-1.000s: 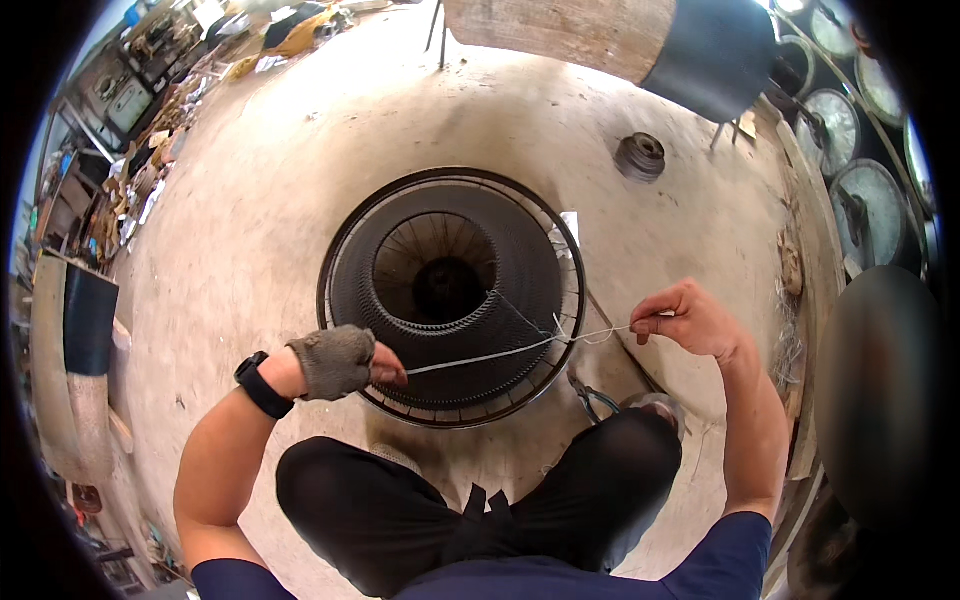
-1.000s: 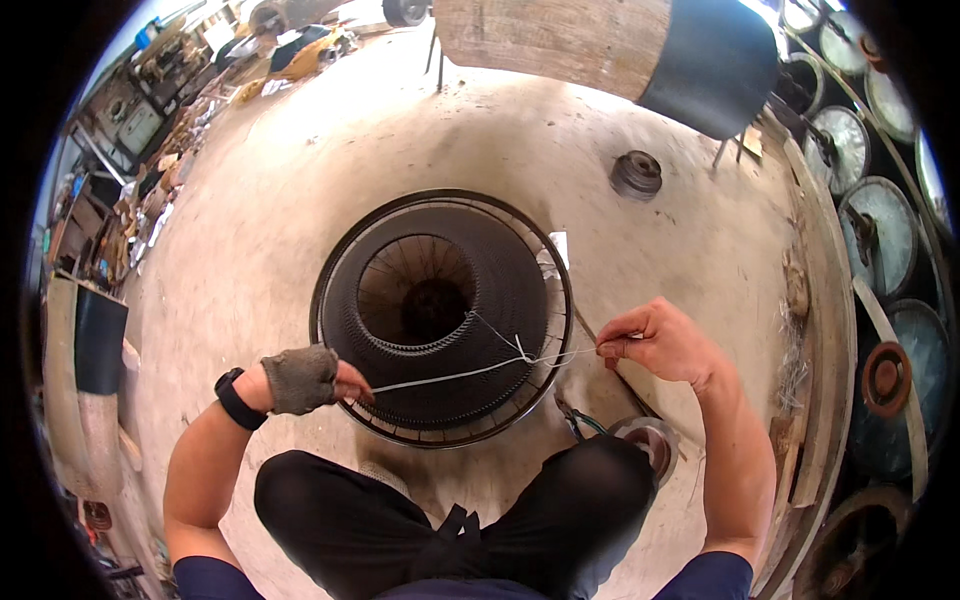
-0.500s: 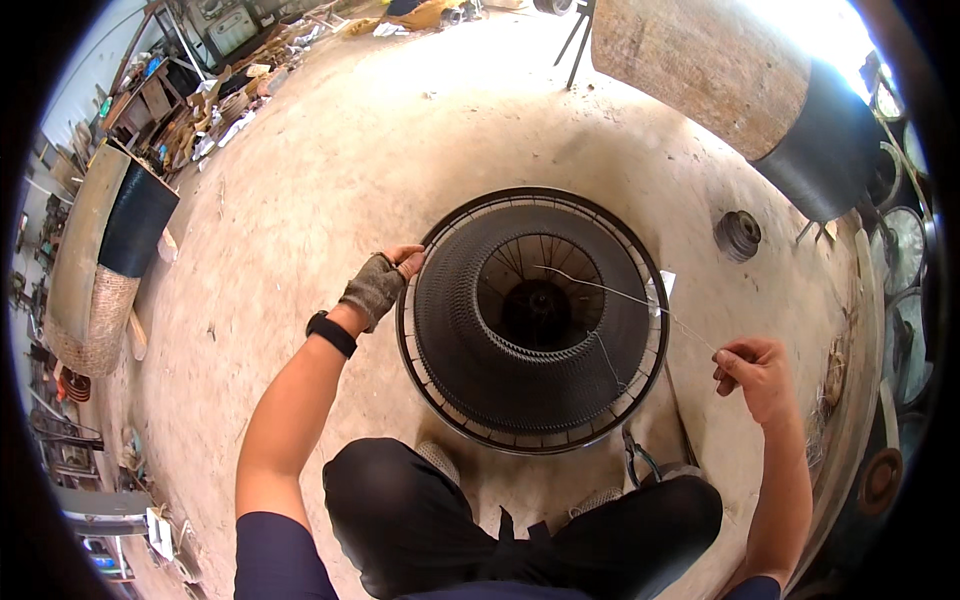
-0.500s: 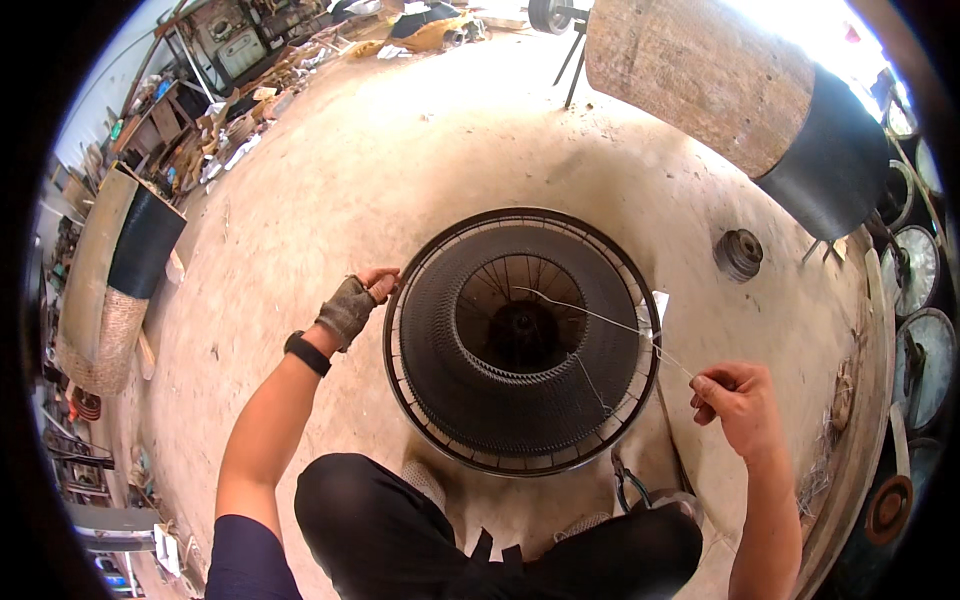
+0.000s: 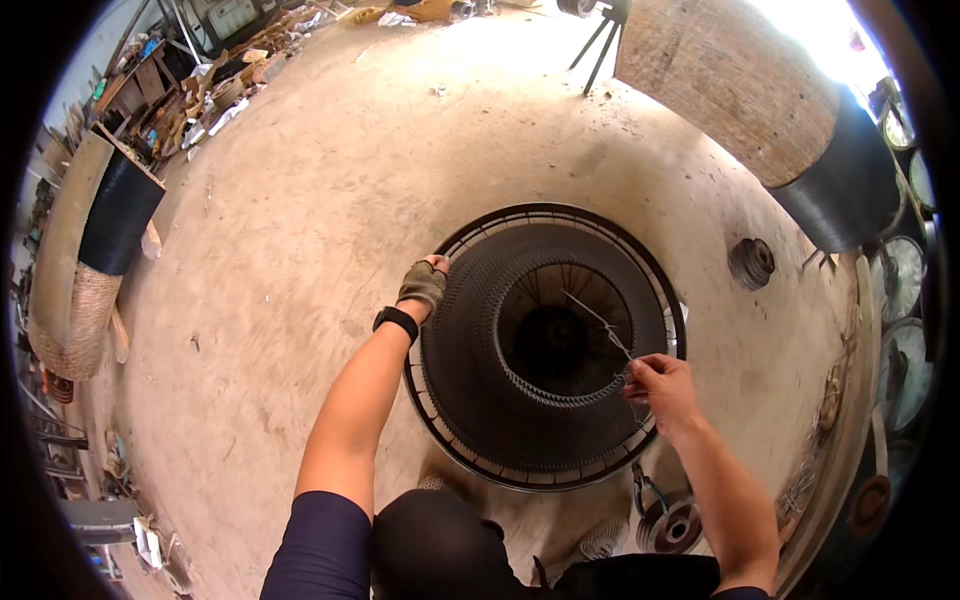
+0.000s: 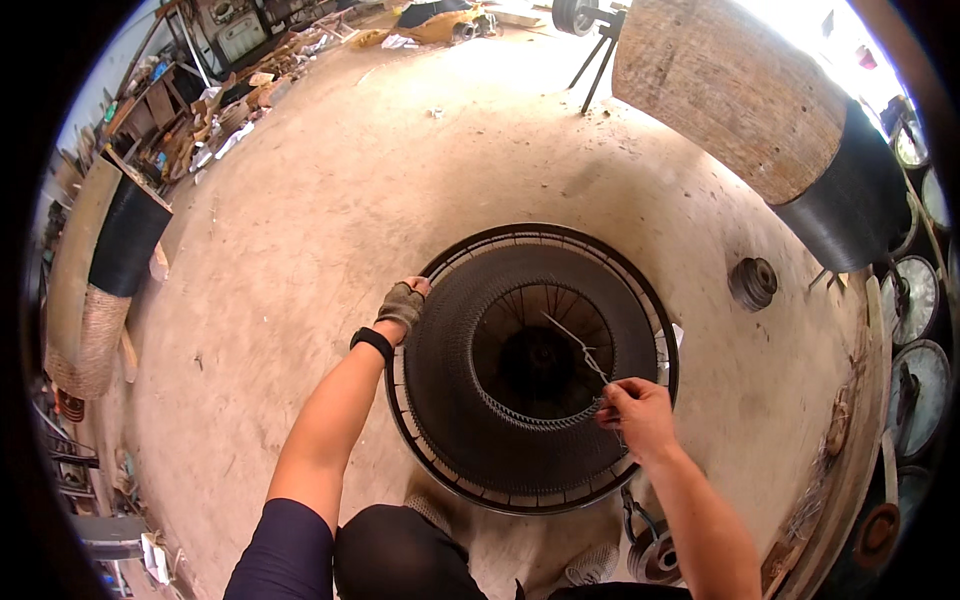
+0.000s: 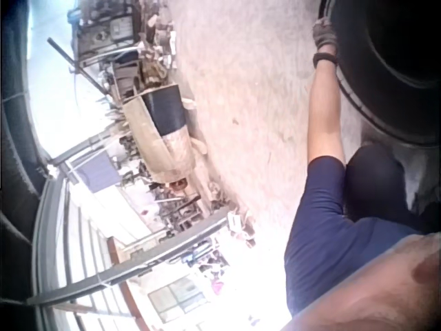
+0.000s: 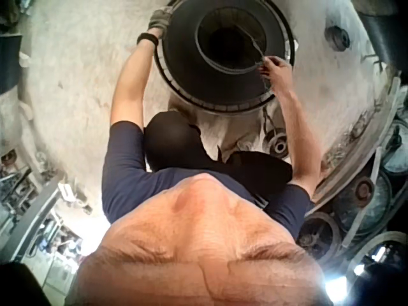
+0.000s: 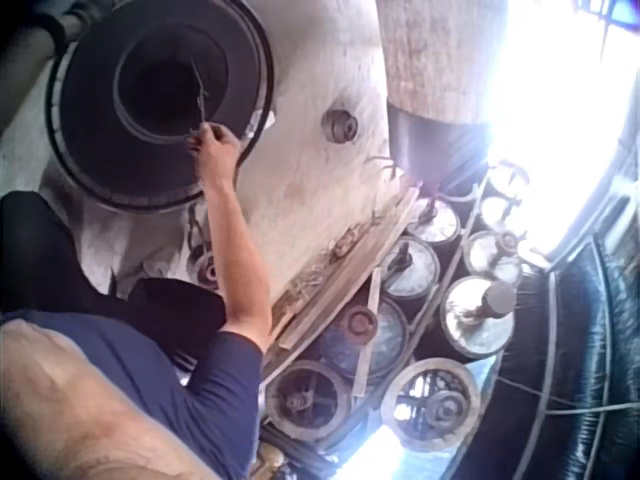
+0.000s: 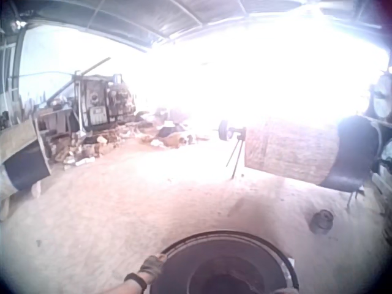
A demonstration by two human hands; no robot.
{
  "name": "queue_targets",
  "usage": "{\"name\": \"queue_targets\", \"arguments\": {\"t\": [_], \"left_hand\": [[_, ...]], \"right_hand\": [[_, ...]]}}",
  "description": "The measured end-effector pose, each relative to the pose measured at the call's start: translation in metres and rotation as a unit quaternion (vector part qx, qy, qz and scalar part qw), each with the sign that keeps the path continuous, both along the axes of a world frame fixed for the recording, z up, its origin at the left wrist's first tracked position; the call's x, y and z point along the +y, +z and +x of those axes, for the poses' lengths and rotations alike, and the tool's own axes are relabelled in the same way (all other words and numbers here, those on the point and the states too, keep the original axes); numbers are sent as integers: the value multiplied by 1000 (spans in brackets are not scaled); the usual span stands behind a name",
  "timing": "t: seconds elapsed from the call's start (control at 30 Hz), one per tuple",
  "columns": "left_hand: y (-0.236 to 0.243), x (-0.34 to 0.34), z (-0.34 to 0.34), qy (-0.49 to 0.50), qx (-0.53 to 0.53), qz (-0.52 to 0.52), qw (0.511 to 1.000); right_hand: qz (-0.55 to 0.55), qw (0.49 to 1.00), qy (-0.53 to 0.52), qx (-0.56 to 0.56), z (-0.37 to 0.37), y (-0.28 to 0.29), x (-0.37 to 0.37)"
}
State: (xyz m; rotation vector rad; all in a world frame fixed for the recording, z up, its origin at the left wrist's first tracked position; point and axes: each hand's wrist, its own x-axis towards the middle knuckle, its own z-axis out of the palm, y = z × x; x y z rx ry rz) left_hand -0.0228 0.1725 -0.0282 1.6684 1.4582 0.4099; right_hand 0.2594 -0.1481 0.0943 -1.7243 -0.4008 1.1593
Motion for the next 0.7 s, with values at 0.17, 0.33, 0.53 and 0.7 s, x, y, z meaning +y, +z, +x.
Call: {"name": "queue_targets", "arguments": {"t": [0.17, 0.33, 0.53, 0.7], "left_hand": [[-25, 28, 10, -21, 81, 85, 993], [-46, 43, 46, -44, 105, 132, 985], [-100, 119, 18, -69, 159, 134, 976], [-74, 84, 48, -101, 227, 80, 965]], "right_hand": [[-12, 999, -11, 36, -21, -34, 30], [-32, 998, -33, 54, -25, -51, 44], [-14, 994, -7, 112, -49, -65, 86], [-34, 996, -9, 86, -33, -80, 78]]}}
